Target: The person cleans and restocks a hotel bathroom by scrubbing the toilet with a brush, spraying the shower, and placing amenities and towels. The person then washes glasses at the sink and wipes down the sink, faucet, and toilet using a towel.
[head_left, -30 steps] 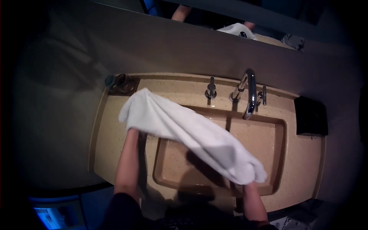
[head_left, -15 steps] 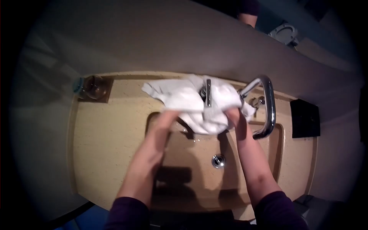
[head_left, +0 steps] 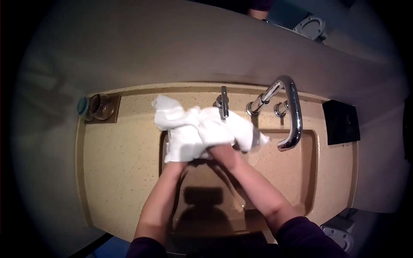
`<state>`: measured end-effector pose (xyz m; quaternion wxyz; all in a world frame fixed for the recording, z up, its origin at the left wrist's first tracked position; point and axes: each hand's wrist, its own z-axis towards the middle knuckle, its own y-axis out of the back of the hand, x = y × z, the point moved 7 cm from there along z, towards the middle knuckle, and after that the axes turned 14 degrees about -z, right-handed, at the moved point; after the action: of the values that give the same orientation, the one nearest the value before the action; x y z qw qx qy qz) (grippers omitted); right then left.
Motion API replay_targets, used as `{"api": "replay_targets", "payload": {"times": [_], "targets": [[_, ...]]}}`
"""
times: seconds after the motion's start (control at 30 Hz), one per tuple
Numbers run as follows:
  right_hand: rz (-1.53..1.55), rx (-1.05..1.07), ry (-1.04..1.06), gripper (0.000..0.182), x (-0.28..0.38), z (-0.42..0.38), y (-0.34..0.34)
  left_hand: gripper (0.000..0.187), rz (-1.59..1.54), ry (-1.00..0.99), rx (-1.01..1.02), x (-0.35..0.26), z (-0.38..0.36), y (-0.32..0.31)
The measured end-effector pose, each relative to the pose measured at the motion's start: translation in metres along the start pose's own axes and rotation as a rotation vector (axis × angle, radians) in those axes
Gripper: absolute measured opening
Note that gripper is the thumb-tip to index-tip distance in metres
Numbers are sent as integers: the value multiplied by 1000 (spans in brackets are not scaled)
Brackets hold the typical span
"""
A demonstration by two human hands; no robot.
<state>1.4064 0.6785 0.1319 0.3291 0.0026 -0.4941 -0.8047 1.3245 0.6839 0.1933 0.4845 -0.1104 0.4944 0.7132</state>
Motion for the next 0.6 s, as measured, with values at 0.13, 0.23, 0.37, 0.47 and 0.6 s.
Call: {"api": "replay_targets", "payload": {"times": [0.13,0.23,0.37,0.47,0.6], "targets": [[-63,3,110,30,-34,-1,54,15,225,205,281,44,5,-23],[214,-8,69,34,-74,12,95,20,-227,215,13,44,15,-23],[169,187,5,42,-82,27,89,21,-38,170,168,0,34,-43],[206,196,-195,46,-69,23,59,27,-92,457,-23,15,17,-63],[44,148,-176,39,-50,-3,96,24,-442,141,-178,-24,-3,-64]]}}
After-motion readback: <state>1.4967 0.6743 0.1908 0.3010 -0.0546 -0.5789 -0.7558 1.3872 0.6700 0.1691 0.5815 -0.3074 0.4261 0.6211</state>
